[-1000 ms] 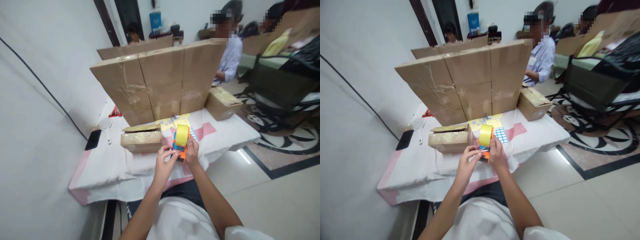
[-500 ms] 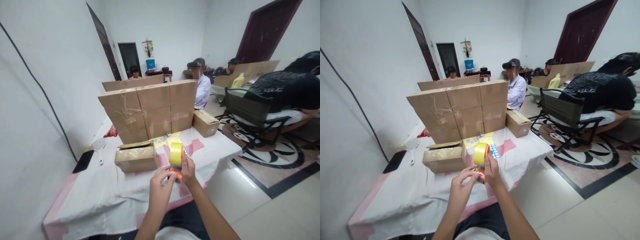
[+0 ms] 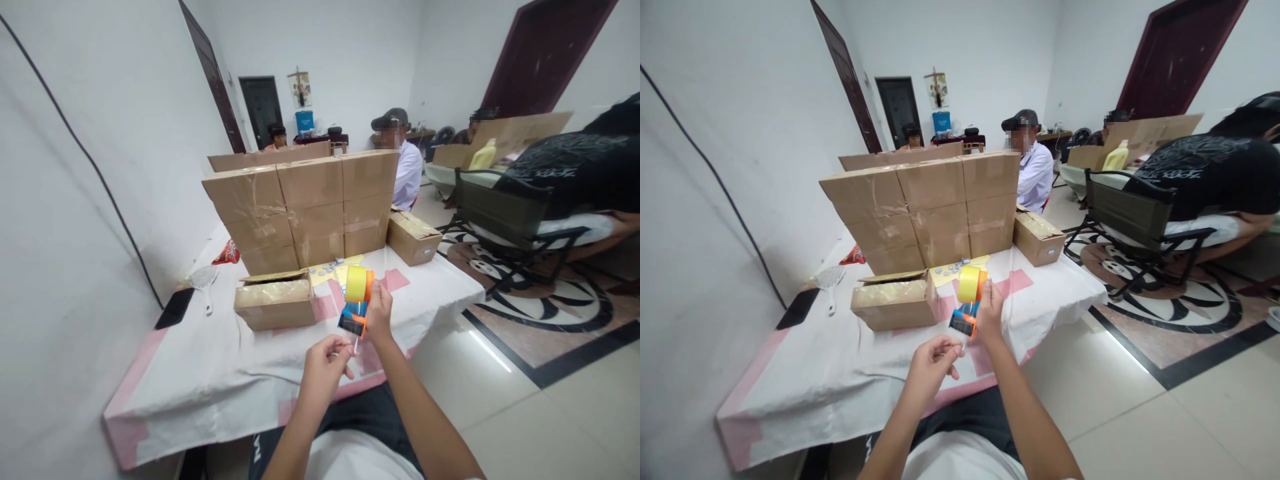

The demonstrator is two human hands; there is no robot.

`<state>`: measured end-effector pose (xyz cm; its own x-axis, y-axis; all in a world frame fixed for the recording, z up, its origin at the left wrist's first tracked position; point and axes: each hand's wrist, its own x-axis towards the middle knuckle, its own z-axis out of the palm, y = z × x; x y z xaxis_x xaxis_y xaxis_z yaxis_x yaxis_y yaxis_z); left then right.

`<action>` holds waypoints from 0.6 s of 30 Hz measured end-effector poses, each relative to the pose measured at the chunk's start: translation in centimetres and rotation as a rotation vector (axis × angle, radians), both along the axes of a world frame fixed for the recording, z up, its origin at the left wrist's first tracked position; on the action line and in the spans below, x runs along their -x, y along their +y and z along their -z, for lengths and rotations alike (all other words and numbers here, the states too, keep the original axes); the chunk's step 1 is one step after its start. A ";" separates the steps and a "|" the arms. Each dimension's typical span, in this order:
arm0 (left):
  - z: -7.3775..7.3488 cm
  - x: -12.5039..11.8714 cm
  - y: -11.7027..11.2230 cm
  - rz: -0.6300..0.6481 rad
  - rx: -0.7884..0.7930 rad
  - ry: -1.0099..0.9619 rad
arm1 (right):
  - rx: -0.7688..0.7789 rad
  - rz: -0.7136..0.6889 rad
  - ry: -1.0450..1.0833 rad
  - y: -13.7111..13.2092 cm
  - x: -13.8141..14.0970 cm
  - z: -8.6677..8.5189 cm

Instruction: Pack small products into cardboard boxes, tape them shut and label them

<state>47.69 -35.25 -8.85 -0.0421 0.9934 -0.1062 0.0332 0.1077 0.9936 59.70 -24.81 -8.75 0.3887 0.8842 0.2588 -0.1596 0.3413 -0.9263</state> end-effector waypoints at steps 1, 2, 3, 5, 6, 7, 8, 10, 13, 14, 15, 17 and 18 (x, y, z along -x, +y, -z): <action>0.1 0.1 -0.2 -0.005 0.010 0.002 | 0.002 -0.006 -0.007 0.3 0.1 -0.1; 0.2 0.2 -0.3 -0.002 0.019 -0.006 | 0.010 -0.003 -0.010 0.7 0.2 -0.1; 0.3 0.2 -0.5 0.006 0.026 -0.020 | 0.021 0.008 -0.006 1.0 0.3 -0.2; 0.7 0.4 -0.7 0.020 0.041 -0.050 | 0.047 0.033 0.016 1.5 0.5 -0.2; 0.9 0.6 -0.8 0.027 0.051 -0.063 | 0.058 0.033 0.033 1.7 0.6 -0.3; 1.1 0.7 -0.8 0.030 0.067 -0.072 | 0.063 0.018 0.049 1.7 0.7 -0.3; 1.4 0.9 -0.8 0.027 0.091 -0.077 | 0.062 -0.011 0.063 1.5 0.7 -0.3; 2.1 1.2 -0.6 0.021 0.150 -0.068 | 0.058 -0.109 0.096 0.7 0.8 -0.4; 3.4 1.4 -0.1 0.024 0.171 -0.021 | 0.088 -0.284 0.100 -1.4 0.7 -0.3; 3.9 1.2 0.0 0.044 0.145 0.004 | 0.112 -0.336 0.100 -2.1 0.7 -0.2; 4.4 1.1 0.0 0.071 0.107 0.041 | 0.139 -0.385 0.113 -2.7 0.6 -0.1; 5.5 0.8 -0.2 0.141 0.020 0.157 | 0.187 -0.477 0.181 -3.7 0.2 0.1; 6.0 0.9 -0.3 0.183 -0.020 0.236 | 0.207 -0.518 0.224 -4.2 -0.2 0.1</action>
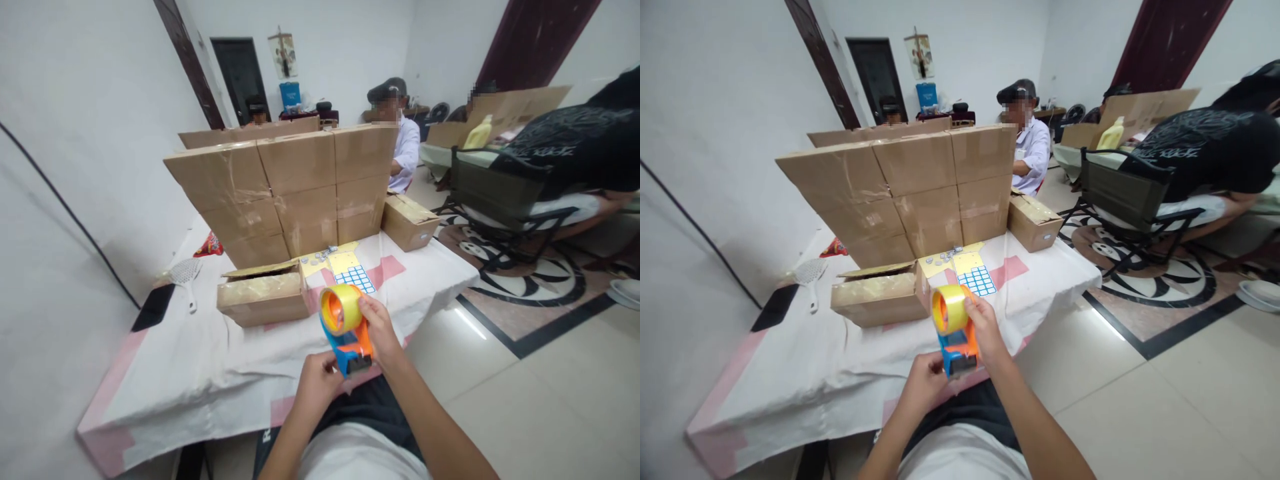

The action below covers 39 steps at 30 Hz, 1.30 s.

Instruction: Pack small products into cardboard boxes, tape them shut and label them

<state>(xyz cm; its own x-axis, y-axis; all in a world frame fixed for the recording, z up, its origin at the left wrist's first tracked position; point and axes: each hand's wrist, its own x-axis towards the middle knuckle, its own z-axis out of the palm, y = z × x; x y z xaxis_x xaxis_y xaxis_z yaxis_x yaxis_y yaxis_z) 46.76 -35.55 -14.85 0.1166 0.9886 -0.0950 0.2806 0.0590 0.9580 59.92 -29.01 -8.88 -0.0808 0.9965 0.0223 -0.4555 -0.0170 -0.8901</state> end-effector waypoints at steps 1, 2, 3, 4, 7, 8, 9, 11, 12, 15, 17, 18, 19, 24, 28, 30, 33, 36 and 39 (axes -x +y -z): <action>0.4 0.4 -0.1 0.027 -0.042 0.083 | 0.023 -0.020 0.033 -0.5 -0.5 0.0; 0.7 1.1 -0.2 0.024 -0.084 0.167 | 0.043 -0.034 0.047 -1.2 -1.2 -0.2; 0.9 2.2 -0.3 -0.021 -0.119 0.251 | 0.060 -0.049 0.042 -2.0 -2.1 -0.3; 1.0 3.5 -0.3 -0.104 -0.144 0.332 | 0.074 -0.065 0.026 -3.0 -3.1 -0.5; 0.8 8.4 -0.1 -0.396 -0.149 0.477 | 0.086 -0.032 -0.073 -5.6 -6.9 -0.7; 0.6 9.7 -0.1 -0.407 -0.142 0.454 | 0.077 0.038 -0.121 -5.8 -8.3 -0.5; 0.4 10.6 0.0 -0.405 -0.133 0.408 | 0.064 0.141 -0.174 -5.4 -9.7 -0.3; -0.2 11.1 0.1 -0.409 -0.127 0.272 | 0.010 0.349 -0.278 -2.6 -12.1 0.6; -0.5 10.8 0.3 -0.428 -0.125 0.196 | -0.036 0.422 -0.320 -0.1 -13.2 1.1; -1.5 8.9 1.3 -0.490 -0.122 -0.018 | -0.150 0.589 -0.485 9.7 -15.3 2.2; -2.2 7.9 2.1 -0.507 -0.116 -0.120 | -0.118 0.632 -0.600 16.1 -15.6 2.5; -2.6 7.6 2.5 -0.515 -0.108 -0.154 | -0.101 0.626 -0.623 18.8 -15.5 2.5; -2.9 7.4 2.9 -0.523 -0.094 -0.179 | -0.077 0.612 -0.651 21.0 -15.2 2.6; -4.6 7.5 3.9 -0.573 -0.024 -0.248 | 0.075 0.582 -0.823 25.5 -14.1 3.4; -5.5 8.3 4.6 -0.630 -0.036 -0.265 | 0.079 0.787 -1.062 23.7 -14.7 3.6; -5.9 9.2 5.0 -0.653 -0.061 -0.244 | -0.065 0.836 -1.115 21.3 -14.1 3.0; -6.8 10.6 5.8 -0.671 -0.141 -0.180 | -0.351 0.600 -0.928 16.2 -10.2 1.1; -7.9 11.1 6.2 -0.642 -0.210 -0.154 | -0.592 0.136 -0.783 11.5 -3.6 -1.9; -8.8 10.4 6.1 -0.614 -0.213 -0.184 | -0.774 -0.168 -0.786 9.1 3.1 -5.2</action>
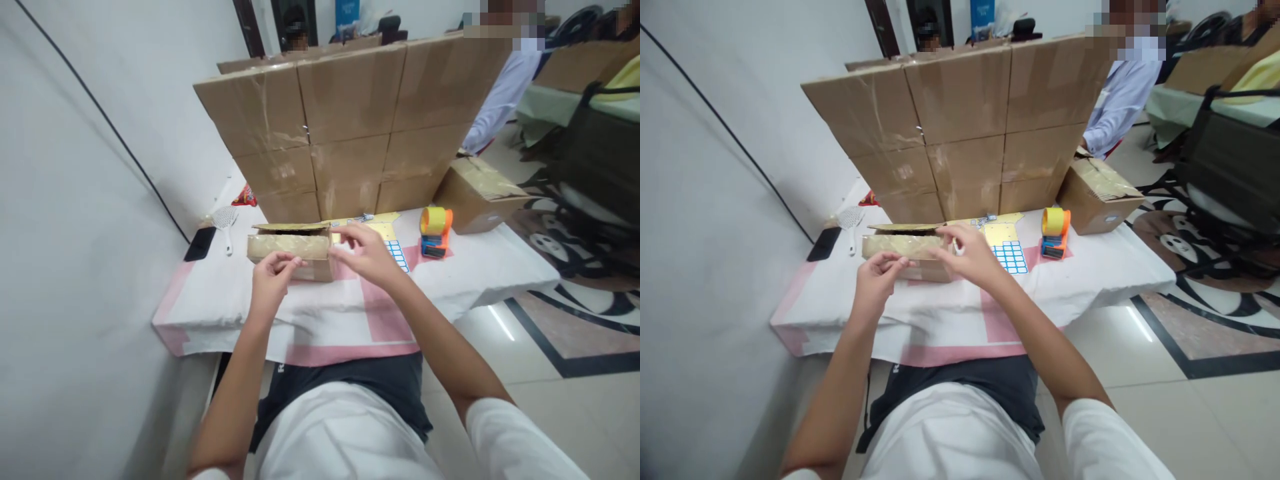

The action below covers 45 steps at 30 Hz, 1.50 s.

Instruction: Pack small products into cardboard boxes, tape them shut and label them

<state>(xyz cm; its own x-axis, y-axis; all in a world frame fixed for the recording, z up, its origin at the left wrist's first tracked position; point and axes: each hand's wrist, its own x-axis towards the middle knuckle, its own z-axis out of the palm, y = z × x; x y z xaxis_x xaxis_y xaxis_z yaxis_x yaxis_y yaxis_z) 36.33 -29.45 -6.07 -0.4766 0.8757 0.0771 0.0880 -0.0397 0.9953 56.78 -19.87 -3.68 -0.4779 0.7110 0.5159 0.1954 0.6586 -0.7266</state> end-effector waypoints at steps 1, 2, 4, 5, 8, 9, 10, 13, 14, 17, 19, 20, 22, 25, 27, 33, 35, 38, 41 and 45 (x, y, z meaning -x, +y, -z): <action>-0.2 -0.4 -0.2 0.003 -0.005 -0.016 | -0.013 -0.065 -0.068 -0.2 1.8 -1.0; -0.3 -0.7 -0.4 -0.003 -0.014 -0.034 | -0.027 -0.119 -0.144 -0.3 3.4 -2.0; 0.0 -1.0 -0.9 -0.033 -0.051 -0.094 | -0.064 -0.215 -0.278 0.0 5.6 -3.7; 0.4 -1.0 -1.2 -0.050 -0.067 -0.138 | -0.092 -0.250 -0.314 0.3 6.3 -4.5; 2.8 0.3 -2.6 -0.089 -0.048 -0.299 | -0.152 -0.221 -0.236 1.1 7.7 -6.9; 3.9 0.9 -3.2 -0.118 -0.025 -0.346 | -0.146 -0.180 -0.179 1.4 8.1 -7.6; 5.1 1.7 -3.8 -0.160 -0.005 -0.380 | -0.115 -0.144 -0.134 1.8 8.5 -8.3; 7.5 3.8 -5.0 -0.318 -0.027 -0.350 | 0.086 -0.158 -0.163 3.2 10.1 -9.4; 7.8 4.4 -5.1 -0.357 -0.063 -0.280 | 0.161 -0.186 -0.219 3.8 10.9 -9.4; 7.2 5.4 -3.9 -0.336 -0.224 0.110 | 0.258 -0.178 -0.472 5.6 13.4 -7.8; 6.6 5.7 -2.1 -0.201 -0.321 0.388 | 0.229 -0.083 -0.640 6.7 14.9 -6.1; 6.5 5.7 -1.1 -0.119 -0.348 0.489 | 0.208 -0.038 -0.698 7.1 15.3 -5.2; 6.6 5.5 0.5 0.005 -0.354 0.599 | 0.172 0.018 -0.753 7.5 15.7 -3.5; 7.6 5.0 1.6 0.030 -0.299 0.654 | 0.112 0.070 -0.783 7.3 15.4 -1.7; 8.1 4.6 1.6 0.016 -0.265 0.669 | 0.077 0.104 -0.795 7.1 15.3 -0.9; 8.4 4.0 0.8 -0.021 -0.212 0.707 | -0.026 0.442 -0.625 9.4 15.8 -0.5; 8.3 3.8 0.7 -0.042 -0.188 0.729 | -0.025 0.551 -0.508 10.9 14.3 -0.3; 8.4 3.7 0.6 -0.052 -0.151 0.769 | 0.016 0.649 -0.373 12.3 8.5 1.4; 9.1 3.3 0.4 -0.072 -0.179 0.796 | 0.182 0.765 -0.294 12.1 0.1 5.2; 11.0 0.0 0.9 -0.279 -0.318 0.748 | 0.420 0.845 -0.272 10.1 -8.2 10.9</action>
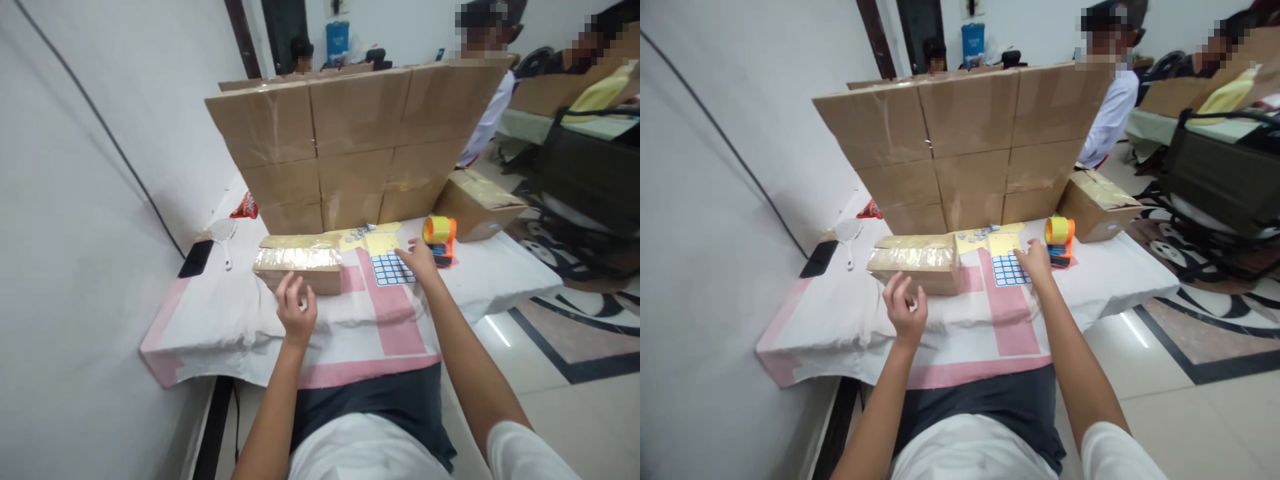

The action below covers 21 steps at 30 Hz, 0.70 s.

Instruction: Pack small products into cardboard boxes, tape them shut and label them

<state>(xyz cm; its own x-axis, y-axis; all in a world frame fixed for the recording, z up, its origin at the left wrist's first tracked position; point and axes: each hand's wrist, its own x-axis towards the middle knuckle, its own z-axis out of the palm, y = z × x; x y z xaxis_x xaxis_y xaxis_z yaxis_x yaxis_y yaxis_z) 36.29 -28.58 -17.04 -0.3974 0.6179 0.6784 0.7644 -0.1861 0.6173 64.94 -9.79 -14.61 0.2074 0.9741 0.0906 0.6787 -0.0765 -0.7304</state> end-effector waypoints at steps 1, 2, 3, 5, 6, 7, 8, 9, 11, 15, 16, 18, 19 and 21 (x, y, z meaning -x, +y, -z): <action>0.4 -1.5 0.5 0.052 -0.006 0.001 | 0.027 0.012 0.015 -0.4 -1.0 1.1; 0.7 -3.2 1.1 0.156 0.029 0.018 | 0.044 0.022 0.035 -0.7 -1.5 2.0; 0.9 -5.1 2.0 0.290 0.100 0.047 | 0.051 0.028 0.056 -0.9 -1.8 2.8; 1.0 -9.0 4.2 0.496 0.307 0.089 | 0.042 0.035 0.096 -0.8 -1.9 3.8; 1.0 -10.8 5.5 0.515 0.417 0.078 | 0.034 0.037 0.114 -0.7 -1.9 4.1; 1.0 -12.4 6.8 0.483 0.516 0.038 | 0.028 0.036 0.131 -0.6 -1.8 4.3; 1.0 -13.7 8.2 0.433 0.590 -0.029 | 0.027 0.034 0.146 -0.5 -1.8 4.5; 1.0 -14.7 9.6 0.391 0.630 -0.124 | 0.028 0.031 0.160 -0.4 -1.7 4.7; 1.1 -15.7 12.1 0.379 0.601 -0.421 | 0.032 0.025 0.178 -0.4 -1.5 5.1; 1.7 -15.3 15.3 0.442 0.465 -0.885 | -0.014 0.060 0.098 -1.1 -0.4 5.6; 1.8 -15.0 15.6 0.458 0.468 -0.910 | -0.033 0.075 0.075 -1.3 -0.1 5.6; 2.0 -14.3 15.8 0.511 0.481 -0.911 | -0.056 0.086 0.116 -1.7 0.3 5.5; 2.0 -13.9 15.6 0.537 0.481 -0.908 | -0.051 0.068 0.209 -1.9 0.3 5.3; 1.8 -13.1 15.0 0.569 0.455 -0.889 | -0.020 -0.011 0.459 -2.1 0.1 4.7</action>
<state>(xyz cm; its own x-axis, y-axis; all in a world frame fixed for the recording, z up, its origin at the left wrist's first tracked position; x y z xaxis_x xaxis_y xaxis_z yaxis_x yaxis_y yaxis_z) 49.43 -13.58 -18.87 -0.2093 0.9773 -0.0341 -0.0985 0.0136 0.9950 64.86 -11.92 -19.28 0.2199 0.9755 0.0107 0.2854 -0.0538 -0.9569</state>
